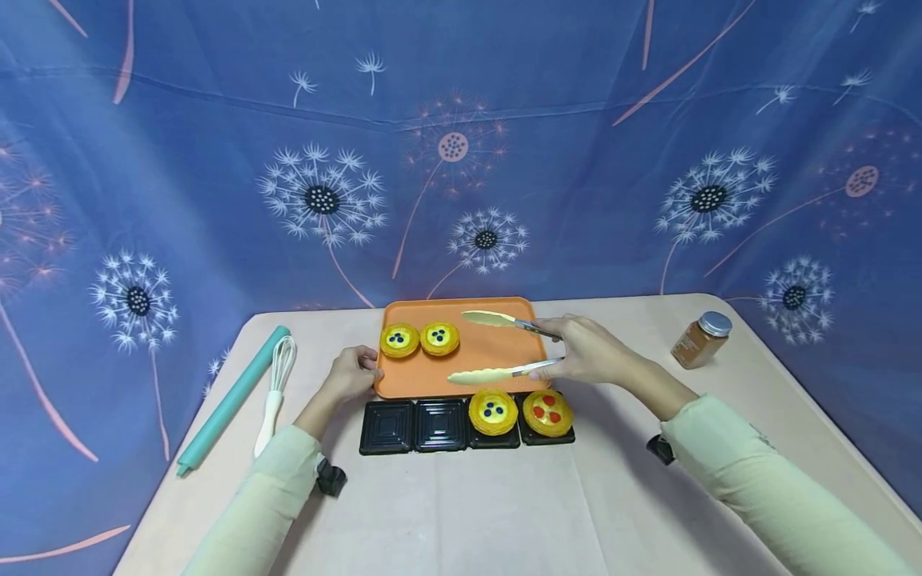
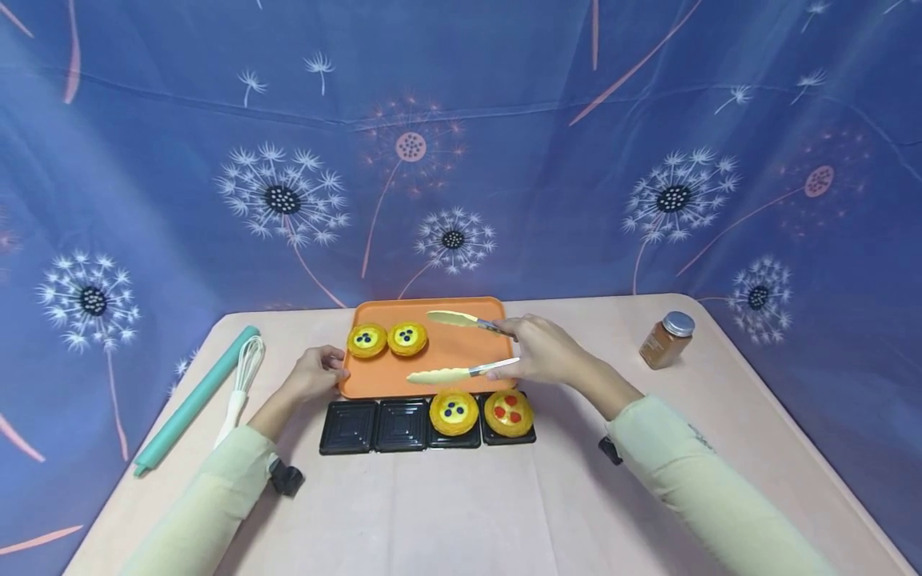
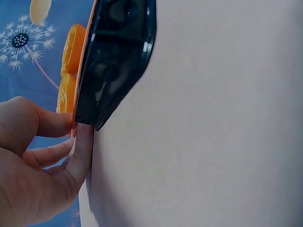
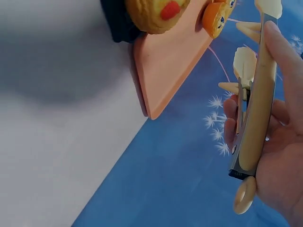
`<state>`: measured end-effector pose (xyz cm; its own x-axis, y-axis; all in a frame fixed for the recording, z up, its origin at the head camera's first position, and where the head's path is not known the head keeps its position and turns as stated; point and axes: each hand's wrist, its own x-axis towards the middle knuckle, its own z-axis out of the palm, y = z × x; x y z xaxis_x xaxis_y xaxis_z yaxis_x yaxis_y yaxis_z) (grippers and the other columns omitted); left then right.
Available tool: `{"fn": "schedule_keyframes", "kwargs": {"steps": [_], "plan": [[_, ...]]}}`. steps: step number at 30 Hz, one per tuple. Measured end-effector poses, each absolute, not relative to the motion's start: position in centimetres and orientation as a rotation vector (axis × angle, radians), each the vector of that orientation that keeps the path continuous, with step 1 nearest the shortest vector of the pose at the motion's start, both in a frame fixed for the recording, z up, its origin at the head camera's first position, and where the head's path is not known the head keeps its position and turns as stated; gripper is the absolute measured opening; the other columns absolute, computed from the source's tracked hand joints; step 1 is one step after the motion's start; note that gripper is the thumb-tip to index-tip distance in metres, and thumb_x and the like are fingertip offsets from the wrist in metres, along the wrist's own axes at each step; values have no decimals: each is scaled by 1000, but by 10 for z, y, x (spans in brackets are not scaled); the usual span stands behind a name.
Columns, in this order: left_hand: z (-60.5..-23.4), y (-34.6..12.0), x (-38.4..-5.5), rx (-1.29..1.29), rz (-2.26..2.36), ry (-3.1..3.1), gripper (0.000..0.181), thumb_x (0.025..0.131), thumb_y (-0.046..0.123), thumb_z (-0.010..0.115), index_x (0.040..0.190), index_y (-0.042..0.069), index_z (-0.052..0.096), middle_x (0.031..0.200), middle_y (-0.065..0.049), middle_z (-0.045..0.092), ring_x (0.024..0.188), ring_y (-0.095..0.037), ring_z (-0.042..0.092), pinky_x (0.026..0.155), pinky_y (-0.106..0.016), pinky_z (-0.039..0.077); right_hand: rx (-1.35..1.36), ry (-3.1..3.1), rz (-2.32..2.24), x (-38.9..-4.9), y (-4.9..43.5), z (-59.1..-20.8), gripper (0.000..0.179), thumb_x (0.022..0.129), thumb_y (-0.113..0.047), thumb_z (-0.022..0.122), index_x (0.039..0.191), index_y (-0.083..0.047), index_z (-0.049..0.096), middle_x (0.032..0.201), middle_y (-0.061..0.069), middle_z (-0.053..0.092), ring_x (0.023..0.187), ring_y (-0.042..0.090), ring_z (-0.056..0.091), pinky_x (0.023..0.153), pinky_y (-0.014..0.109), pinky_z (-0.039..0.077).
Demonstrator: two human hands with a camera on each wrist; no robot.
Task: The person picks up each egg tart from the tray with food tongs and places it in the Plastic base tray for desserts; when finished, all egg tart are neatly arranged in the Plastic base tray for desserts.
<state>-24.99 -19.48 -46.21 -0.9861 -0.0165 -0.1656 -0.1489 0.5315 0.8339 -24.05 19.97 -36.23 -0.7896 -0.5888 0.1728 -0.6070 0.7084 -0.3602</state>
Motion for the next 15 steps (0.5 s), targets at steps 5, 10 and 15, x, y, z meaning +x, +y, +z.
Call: {"fn": "schedule_keyframes", "kwargs": {"steps": [5,10,15], "plan": [[-462,-194,-249,-139,1452,2618,32,89,-4,65,119,-10,57,95,-16,57,71,-21,60,55,-29,60,966,-2911,645,-259,187,-369,91,74,-56,83,136,5,55,117,17,69,94,29,65,76,45,56],[-462,-194,-249,-152,1427,2629,31,89,-3,65,119,-9,57,96,-16,57,74,-21,60,56,-29,60,922,-2971,626,-273,174,-380,96,72,-61,81,139,3,54,104,15,71,72,21,56,66,37,47],[-461,-195,-250,-155,1423,2631,31,90,-3,65,119,-9,57,97,-16,58,76,-22,60,57,-29,60,867,-3017,597,-283,161,-386,90,74,-55,83,139,0,55,112,15,70,80,23,60,64,38,50]]}}
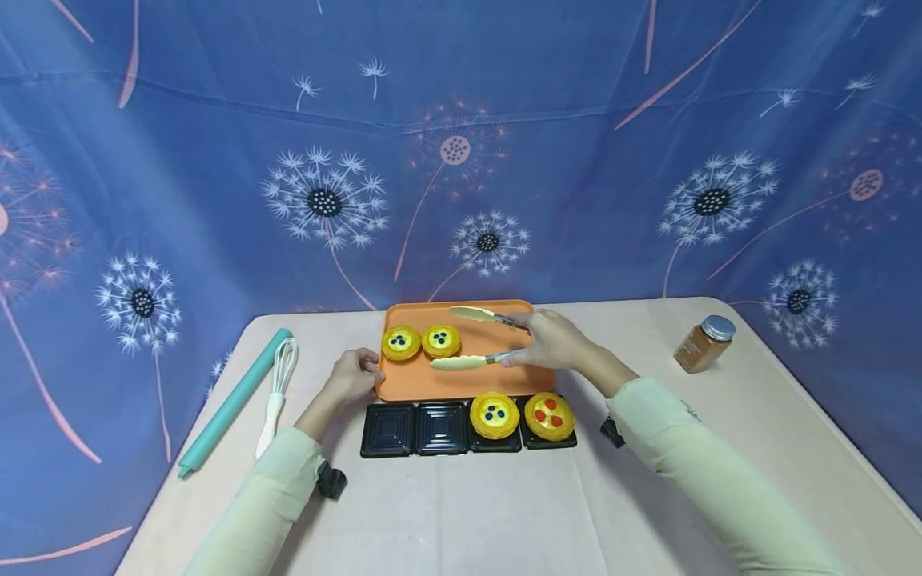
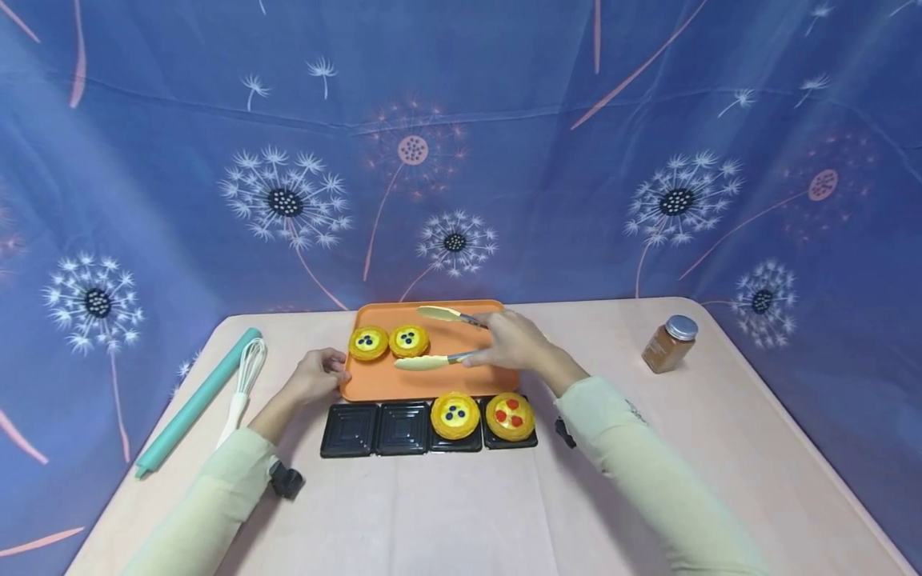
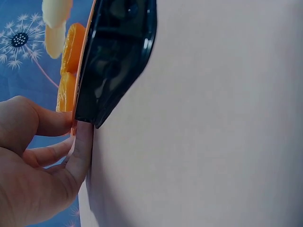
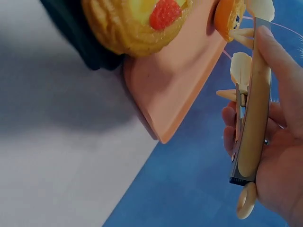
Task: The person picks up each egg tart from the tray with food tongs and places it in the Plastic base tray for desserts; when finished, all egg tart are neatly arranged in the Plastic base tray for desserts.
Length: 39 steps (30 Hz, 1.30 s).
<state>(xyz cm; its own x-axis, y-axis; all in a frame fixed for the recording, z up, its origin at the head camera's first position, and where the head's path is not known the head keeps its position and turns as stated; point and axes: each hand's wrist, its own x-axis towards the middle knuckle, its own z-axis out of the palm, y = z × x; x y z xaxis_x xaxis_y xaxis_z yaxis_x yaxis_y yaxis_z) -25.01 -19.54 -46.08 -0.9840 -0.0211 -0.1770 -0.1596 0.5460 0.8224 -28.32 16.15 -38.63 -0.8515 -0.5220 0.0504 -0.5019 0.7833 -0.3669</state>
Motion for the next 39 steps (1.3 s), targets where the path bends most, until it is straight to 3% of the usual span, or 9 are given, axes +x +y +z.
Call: {"fn": "schedule_keyframes", "kwargs": {"steps": [4,11,13,15,23,28,30,34,39], "plan": [[-461,-196,-251,-161,1439,2626,30,90,-3,65,119,-8,58,98,-16,58,76,-22,61,57,-29,60,-839,2917,-550,-289,152,-392,86,75,-52,84,138,0,56,120,15,68,95,29,63,73,42,55],[-465,-197,-252,-173,1454,2619,29,90,-3,65,118,-8,58,97,-16,58,74,-20,60,56,-28,60,-837,2930,-547,-290,146,-399,77,78,-47,82,136,-2,59,114,13,71,78,25,60,53,32,38],[-466,-197,-252,-177,1459,2621,29,89,-3,66,118,-7,58,97,-15,58,74,-20,60,56,-29,60,-850,2945,-559,-290,145,-400,73,79,-44,83,134,-1,61,116,14,70,86,27,65,52,29,37],[-465,-197,-252,-170,1458,2624,30,89,-4,66,118,-8,58,97,-16,58,74,-21,61,57,-29,60,-858,2956,-569,-289,145,-400,70,80,-41,83,133,-2,61,120,13,68,95,29,66,52,28,38],[-463,-195,-251,-170,1457,2627,30,89,-4,66,118,-8,58,97,-16,58,74,-20,60,57,-29,60,-834,2983,-544,-289,141,-402,62,81,-40,83,130,-6,66,119,11,69,93,26,67,54,28,44],[-463,-195,-251,-167,1469,2622,30,89,-4,66,118,-8,57,96,-16,57,74,-20,60,56,-28,60,-865,3000,-528,-290,142,-398,61,82,-42,81,131,-7,66,113,10,72,58,17,51,47,26,34],[-463,-195,-251,-162,1471,2621,30,90,-3,65,118,-8,57,97,-16,57,74,-20,60,56,-29,60,-862,3008,-517,-290,143,-395,62,82,-42,81,131,-7,65,114,10,71,55,17,45,47,27,34],[-464,-195,-251,-151,1468,2625,30,90,-3,65,119,-8,57,96,-16,57,73,-21,60,56,-29,60,-831,3027,-493,-289,145,-391,62,80,-42,83,129,-8,66,121,8,69,66,15,52,51,28,39],[-463,-196,-250,-148,1467,2626,30,90,-3,65,119,-9,57,96,-16,58,73,-21,61,57,-29,60,-870,3011,-508,-284,147,-384,64,82,-42,81,132,-7,64,123,10,68,50,12,36,44,25,30]]}}
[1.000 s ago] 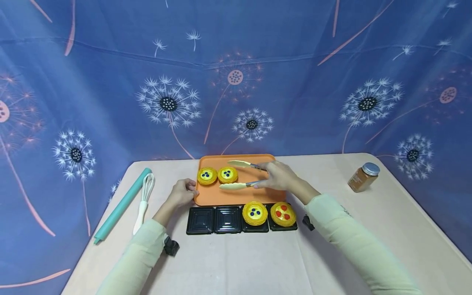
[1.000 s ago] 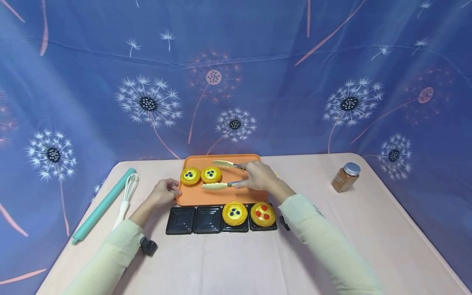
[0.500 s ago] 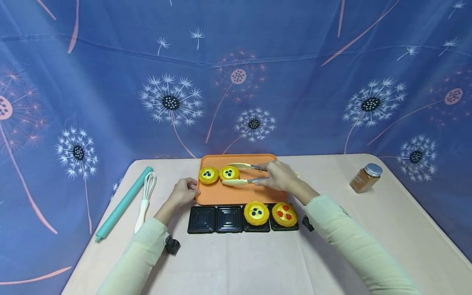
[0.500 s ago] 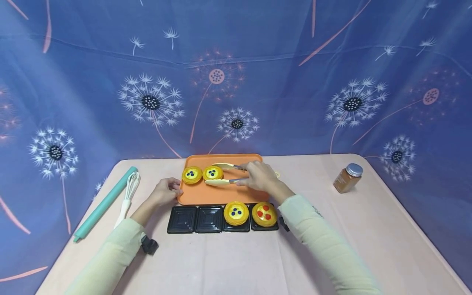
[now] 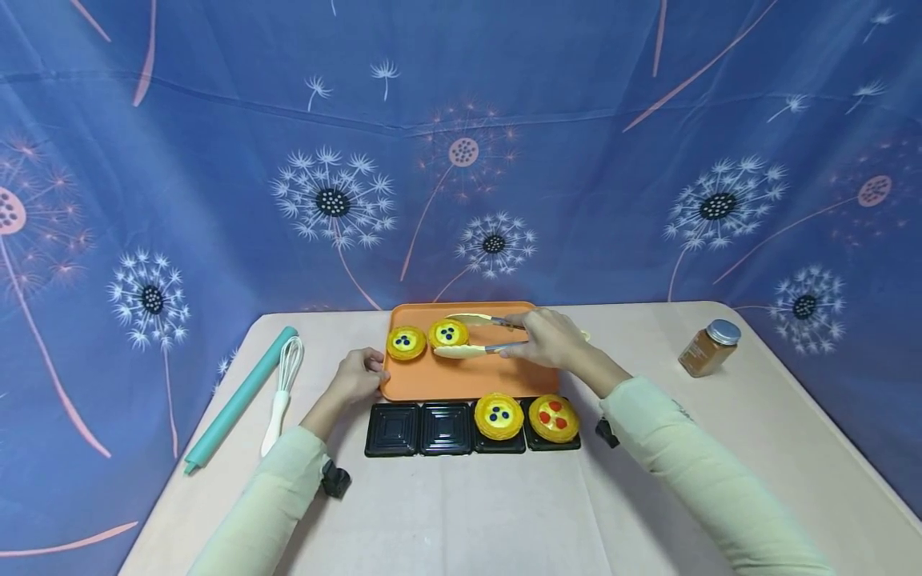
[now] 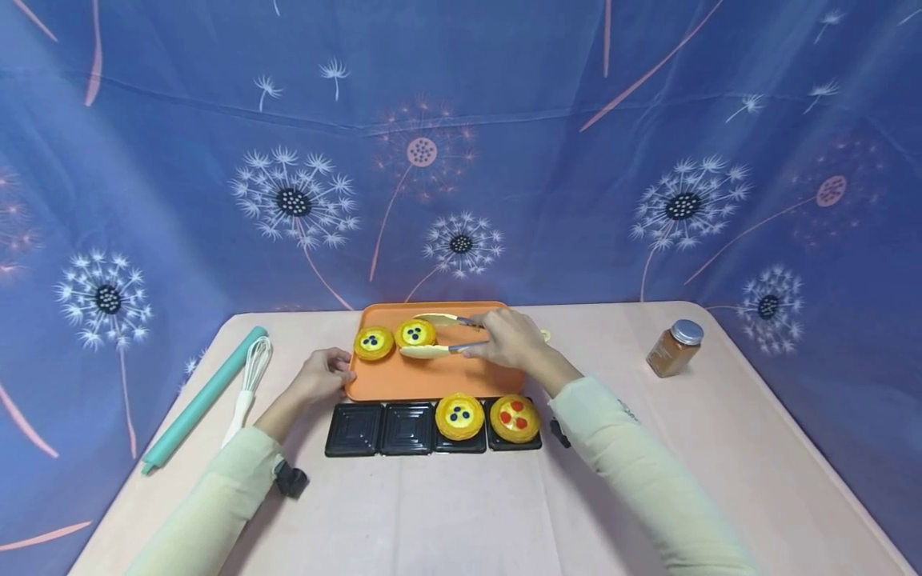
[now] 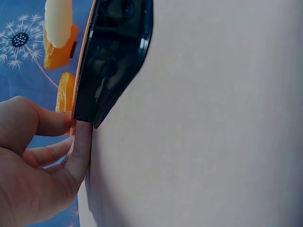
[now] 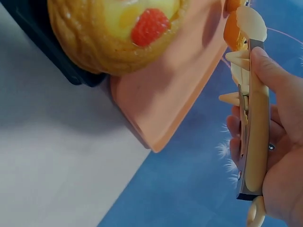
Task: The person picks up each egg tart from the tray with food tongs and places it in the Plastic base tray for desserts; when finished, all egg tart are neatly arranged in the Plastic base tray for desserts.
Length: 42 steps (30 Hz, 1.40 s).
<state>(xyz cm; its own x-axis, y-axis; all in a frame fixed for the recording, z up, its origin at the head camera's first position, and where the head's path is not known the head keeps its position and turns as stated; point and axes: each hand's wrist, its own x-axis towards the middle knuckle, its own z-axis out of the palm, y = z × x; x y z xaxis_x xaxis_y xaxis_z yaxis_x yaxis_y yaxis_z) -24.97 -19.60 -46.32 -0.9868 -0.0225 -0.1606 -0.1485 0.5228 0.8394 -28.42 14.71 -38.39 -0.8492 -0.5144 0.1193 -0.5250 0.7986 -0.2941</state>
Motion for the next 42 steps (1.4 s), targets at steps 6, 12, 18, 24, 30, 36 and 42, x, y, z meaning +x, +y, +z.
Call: {"fn": "schedule_keyframes", "kwargs": {"steps": [6,12,18,24,30,36,42], "plan": [[-463,-196,-249,-162,1473,2618,30,90,-3,65,119,-9,57,97,-16,57,73,-20,60,57,-29,60,952,-2890,474,-271,150,-372,61,81,-39,83,129,-6,66,113,11,71,56,14,42,46,27,32],[-462,-196,-249,-137,1482,2622,30,90,-4,65,118,-9,57,96,-16,57,72,-20,60,56,-29,60,1038,-2856,425,-249,154,-360,62,81,-40,82,129,-5,66,122,8,69,96,27,67,71,42,58],[-462,-197,-249,-139,1484,2611,30,89,-4,65,118,-9,57,96,-16,57,73,-21,60,57,-29,60,1111,-2812,415,-225,157,-354,61,79,-42,83,126,-6,68,119,5,70,104,27,65,82,49,57],[-461,-197,-248,-150,1484,2606,31,89,-4,65,119,-9,58,96,-15,57,73,-21,60,57,-29,60,1180,-2796,413,-207,159,-354,58,79,-43,83,123,-8,70,119,3,70,102,25,65,79,47,58],[-462,-197,-248,-156,1478,2607,31,90,-3,65,120,-8,57,96,-15,57,72,-21,60,56,-29,60,1206,-2814,428,-199,159,-356,55,78,-41,84,121,-9,72,121,3,69,101,25,64,78,44,58],[-463,-196,-249,-149,1476,2612,31,91,-2,65,120,-8,57,98,-16,57,72,-20,60,56,-28,60,1239,-2824,407,-195,157,-361,56,77,-43,84,122,-11,72,122,1,69,96,21,63,70,35,55],[-463,-197,-248,-145,1465,2626,31,91,-2,64,120,-8,57,97,-16,58,72,-20,61,56,-29,60,1279,-2826,361,-192,153,-365,59,77,-45,84,125,-14,70,122,0,68,90,18,62,65,32,53]]}}
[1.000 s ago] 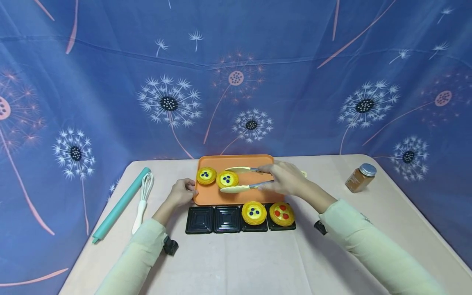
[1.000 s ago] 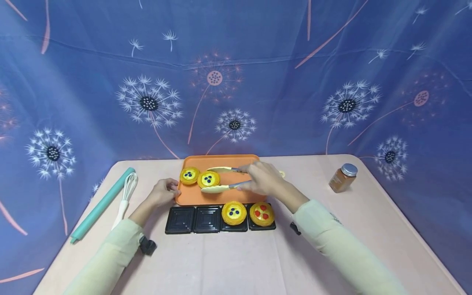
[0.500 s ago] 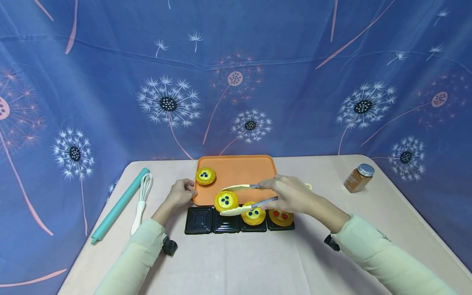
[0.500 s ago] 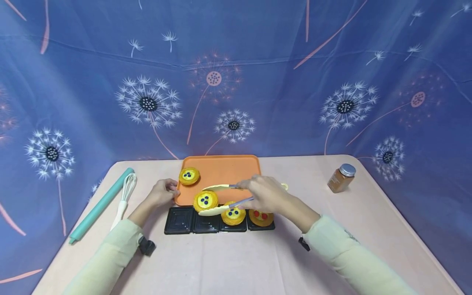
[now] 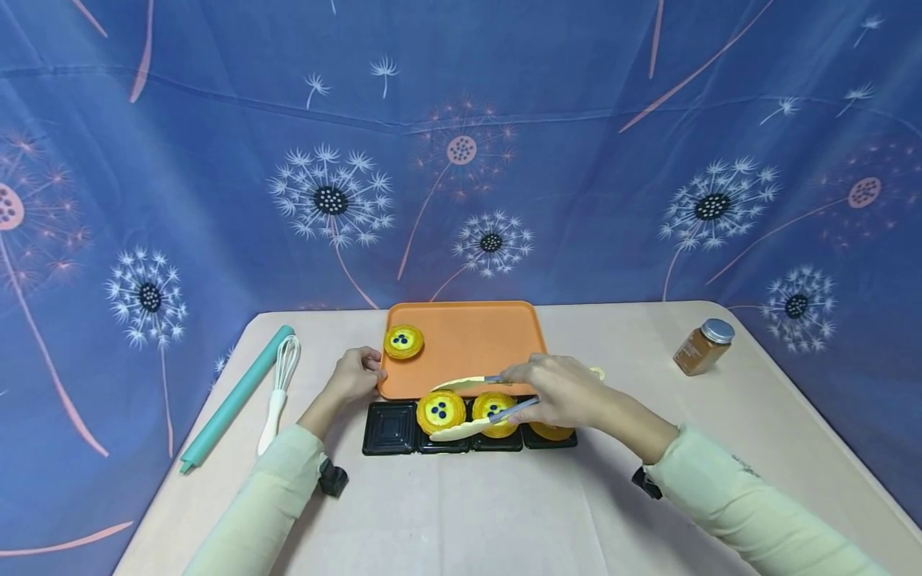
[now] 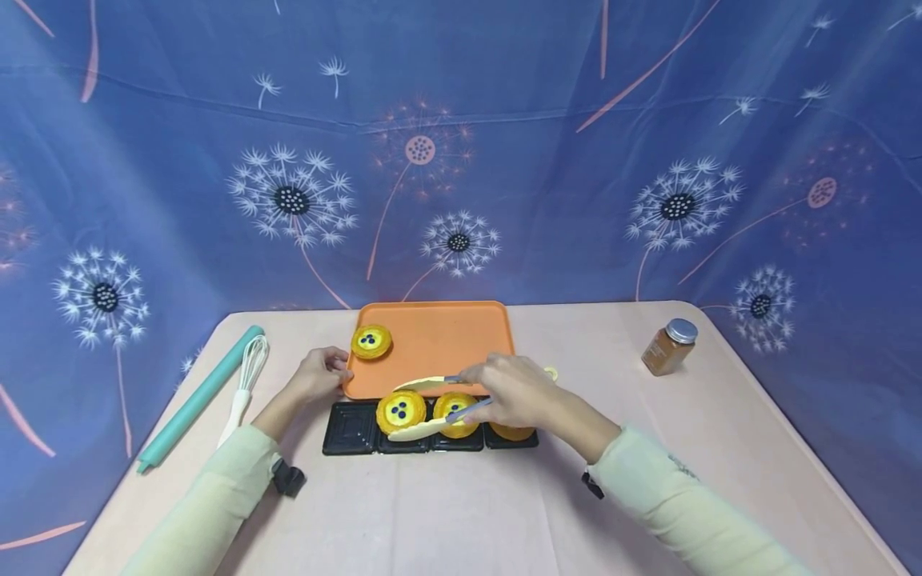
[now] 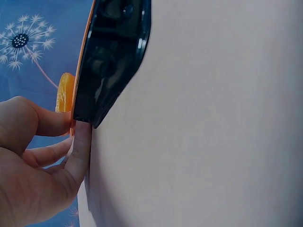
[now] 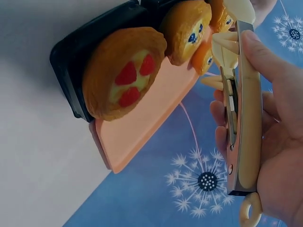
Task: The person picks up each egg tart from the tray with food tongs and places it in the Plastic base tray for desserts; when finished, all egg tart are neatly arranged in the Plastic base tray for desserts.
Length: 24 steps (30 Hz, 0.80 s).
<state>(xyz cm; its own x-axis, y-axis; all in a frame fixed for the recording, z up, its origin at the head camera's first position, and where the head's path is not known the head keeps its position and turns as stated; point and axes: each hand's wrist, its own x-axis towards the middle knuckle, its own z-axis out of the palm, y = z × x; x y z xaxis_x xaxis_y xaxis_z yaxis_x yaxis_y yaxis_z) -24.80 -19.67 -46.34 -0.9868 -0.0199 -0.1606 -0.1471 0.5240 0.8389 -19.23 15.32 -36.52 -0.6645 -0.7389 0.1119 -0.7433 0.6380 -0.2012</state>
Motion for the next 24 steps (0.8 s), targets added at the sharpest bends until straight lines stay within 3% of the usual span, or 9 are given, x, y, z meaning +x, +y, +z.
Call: {"fn": "schedule_keyframes", "kwargs": {"steps": [12,16,19,24], "plan": [[-462,-196,-248,-145,1481,2608,32,90,-3,65,120,-8,57,98,-16,57,73,-21,61,57,-29,60,1264,-2844,337,-194,153,-372,59,77,-47,83,123,-12,71,122,1,69,86,16,60,63,28,52],[-461,-196,-247,-138,1492,2603,31,90,-3,65,120,-8,56,97,-16,56,72,-21,60,57,-29,60,1233,-2883,371,-193,153,-370,70,75,-51,83,128,-10,67,126,5,67,103,26,63,76,42,58],[-461,-196,-247,-137,1487,2607,31,91,-3,64,120,-8,56,97,-16,56,72,-21,60,57,-29,60,1201,-2904,415,-193,155,-367,79,72,-53,85,134,-10,63,129,6,64,114,30,60,87,50,56],[-461,-196,-246,-146,1483,2609,31,91,-3,64,120,-8,56,97,-16,57,73,-20,61,57,-29,60,1164,-2919,466,-195,158,-364,82,71,-54,85,136,-10,61,131,6,63,117,27,59,93,51,53]]}}
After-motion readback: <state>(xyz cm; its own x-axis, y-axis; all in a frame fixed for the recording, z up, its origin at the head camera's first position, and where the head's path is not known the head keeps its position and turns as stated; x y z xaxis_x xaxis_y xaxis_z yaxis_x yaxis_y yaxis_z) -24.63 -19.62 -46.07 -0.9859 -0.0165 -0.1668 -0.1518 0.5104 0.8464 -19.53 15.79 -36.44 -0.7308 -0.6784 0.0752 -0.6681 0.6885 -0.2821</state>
